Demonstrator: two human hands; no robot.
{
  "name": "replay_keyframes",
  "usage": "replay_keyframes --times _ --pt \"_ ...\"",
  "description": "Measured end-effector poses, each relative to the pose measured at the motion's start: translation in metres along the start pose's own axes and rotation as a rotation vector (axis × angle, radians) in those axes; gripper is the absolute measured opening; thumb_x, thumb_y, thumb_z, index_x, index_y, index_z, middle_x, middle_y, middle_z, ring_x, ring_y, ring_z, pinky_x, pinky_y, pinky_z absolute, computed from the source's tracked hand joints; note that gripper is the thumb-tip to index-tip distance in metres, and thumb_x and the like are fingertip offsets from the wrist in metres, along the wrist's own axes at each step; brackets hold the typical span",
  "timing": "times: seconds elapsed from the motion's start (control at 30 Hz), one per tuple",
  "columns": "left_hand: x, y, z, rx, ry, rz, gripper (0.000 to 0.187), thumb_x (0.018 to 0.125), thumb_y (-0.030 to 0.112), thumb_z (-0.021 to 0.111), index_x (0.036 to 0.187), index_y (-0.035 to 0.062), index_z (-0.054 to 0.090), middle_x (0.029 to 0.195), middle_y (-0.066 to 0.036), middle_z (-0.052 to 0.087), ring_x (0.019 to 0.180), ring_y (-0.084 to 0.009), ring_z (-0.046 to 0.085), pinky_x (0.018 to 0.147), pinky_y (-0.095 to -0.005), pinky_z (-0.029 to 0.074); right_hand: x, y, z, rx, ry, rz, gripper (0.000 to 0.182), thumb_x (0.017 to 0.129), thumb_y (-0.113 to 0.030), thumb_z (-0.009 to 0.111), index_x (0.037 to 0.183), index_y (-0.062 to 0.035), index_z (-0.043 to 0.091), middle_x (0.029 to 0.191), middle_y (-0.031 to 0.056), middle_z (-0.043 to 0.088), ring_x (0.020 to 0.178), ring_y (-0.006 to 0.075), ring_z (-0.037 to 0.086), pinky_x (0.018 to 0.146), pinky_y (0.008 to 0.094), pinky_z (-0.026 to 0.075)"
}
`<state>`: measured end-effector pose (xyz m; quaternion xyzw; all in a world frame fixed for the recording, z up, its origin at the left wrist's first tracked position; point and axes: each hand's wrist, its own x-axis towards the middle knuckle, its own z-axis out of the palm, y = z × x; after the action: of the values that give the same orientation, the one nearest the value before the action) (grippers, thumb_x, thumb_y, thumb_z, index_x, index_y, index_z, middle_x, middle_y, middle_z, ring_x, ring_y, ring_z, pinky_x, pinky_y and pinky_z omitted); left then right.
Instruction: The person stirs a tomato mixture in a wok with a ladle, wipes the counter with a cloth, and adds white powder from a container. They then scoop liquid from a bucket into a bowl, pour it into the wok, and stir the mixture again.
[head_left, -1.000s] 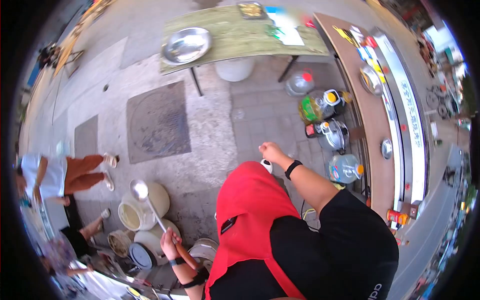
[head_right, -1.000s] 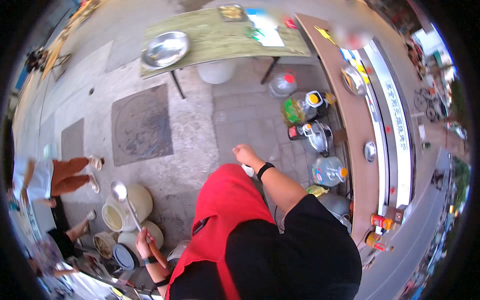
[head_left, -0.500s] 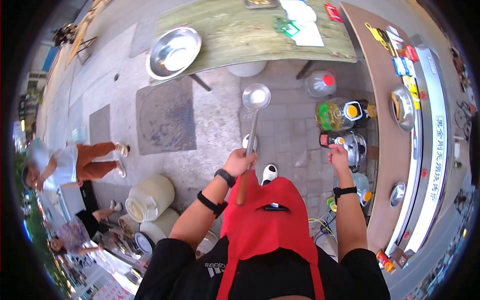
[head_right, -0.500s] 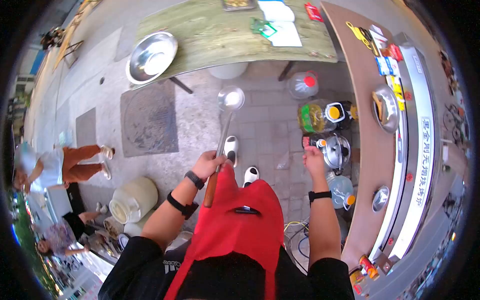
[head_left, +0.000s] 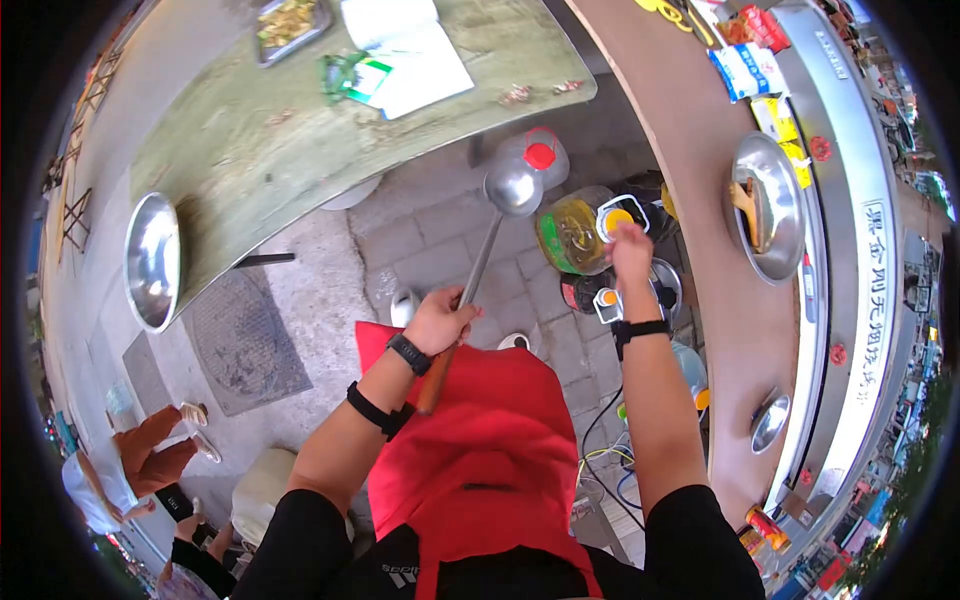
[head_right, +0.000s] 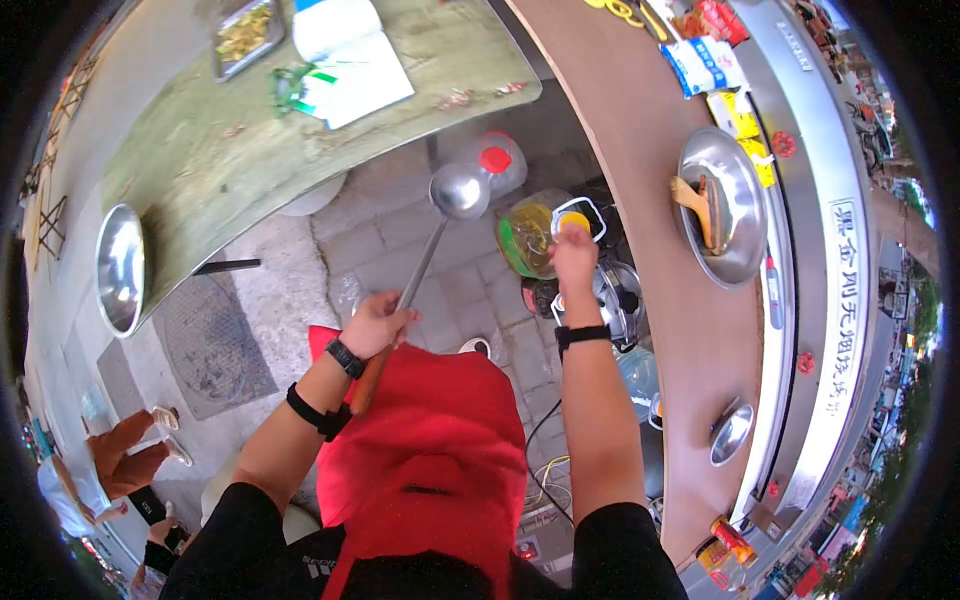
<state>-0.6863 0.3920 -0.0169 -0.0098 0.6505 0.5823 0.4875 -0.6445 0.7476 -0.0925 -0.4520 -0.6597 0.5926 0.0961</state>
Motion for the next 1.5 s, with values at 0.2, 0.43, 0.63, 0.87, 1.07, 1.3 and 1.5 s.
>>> replay_keyframes --times 0.2,0.43,0.63,0.87,1.07,1.3,1.5 --pt "0.178 0.023 0.032 0.024 -0.159 0.190 0.020 0.093 0.016 0.056 0.102 -0.0012 0.059 0.076 -0.003 0.062 0.055 -0.0070 0.054 0.049 -0.0235 0.044 0.196 0.007 -0.024 0.164 0.179 0.030 0.021 0.091 -0.024 0.061 0.104 -0.0070 0.062 0.083 0.0044 0.065 0.071 0.0144 0.062 0.054 0.0272 0.049" --pt "0.339 0.034 0.029 0.034 -0.249 0.220 0.026 0.092 0.017 0.056 0.111 -0.0016 0.057 0.092 -0.003 0.067 0.060 -0.0061 0.055 0.052 -0.0223 0.047 0.373 0.009 -0.089 0.132 0.233 -0.023 0.017 0.092 -0.018 0.058 0.100 -0.0021 0.059 0.092 0.0116 0.066 0.073 0.0221 0.066 0.067 0.0342 0.056" --pt "0.337 0.018 0.012 0.177 -0.229 0.234 0.019 0.093 0.015 0.054 0.102 -0.0015 0.058 0.087 -0.002 0.066 0.058 -0.0066 0.056 0.051 -0.0227 0.047 0.441 0.033 -0.127 0.217 0.362 -0.045 0.021 0.096 -0.023 0.054 0.098 -0.0021 0.058 0.089 0.0145 0.067 0.077 0.0248 0.068 0.071 0.0386 0.059" --pt "0.320 0.006 0.020 0.060 -0.163 0.229 0.016 0.091 0.012 0.056 0.091 -0.0034 0.059 0.071 -0.004 0.061 0.053 -0.0099 0.057 0.048 -0.0251 0.046 0.418 0.063 -0.178 0.506 0.633 -0.303 0.033 0.099 -0.029 0.045 0.099 0.0008 0.058 0.089 0.0161 0.066 0.076 0.0246 0.067 0.069 0.0381 0.060" --pt "0.321 0.000 0.028 0.036 -0.187 0.211 0.016 0.091 0.013 0.056 0.090 -0.0028 0.061 0.065 -0.004 0.059 0.053 -0.0097 0.056 0.048 -0.0252 0.045 0.453 0.043 -0.274 0.187 0.552 -0.500 0.051 0.097 -0.040 0.051 0.129 -0.0002 0.052 0.106 0.0229 0.065 0.099 0.0350 0.065 0.079 0.0429 0.057" --pt "0.323 0.006 0.031 0.085 -0.253 0.197 0.015 0.092 0.012 0.055 0.097 -0.0015 0.059 0.080 -0.003 0.064 0.055 -0.0075 0.055 0.048 -0.0237 0.046 0.371 0.001 -0.268 -1.083 0.809 -1.041 0.050 0.097 -0.038 0.054 0.124 0.0040 0.055 0.121 0.0254 0.060 0.117 0.0299 0.059 0.094 0.0390 0.051" --pt "0.320 0.010 0.027 0.066 -0.265 0.190 0.013 0.092 0.011 0.055 0.095 -0.0018 0.059 0.076 -0.003 0.062 0.054 -0.0074 0.055 0.048 -0.0235 0.046 0.328 -0.029 -0.329 -0.745 0.717 -0.933 0.045 0.099 -0.031 0.051 0.129 0.0016 0.051 0.124 0.0222 0.059 0.117 0.0372 0.057 0.097 0.0481 0.051"
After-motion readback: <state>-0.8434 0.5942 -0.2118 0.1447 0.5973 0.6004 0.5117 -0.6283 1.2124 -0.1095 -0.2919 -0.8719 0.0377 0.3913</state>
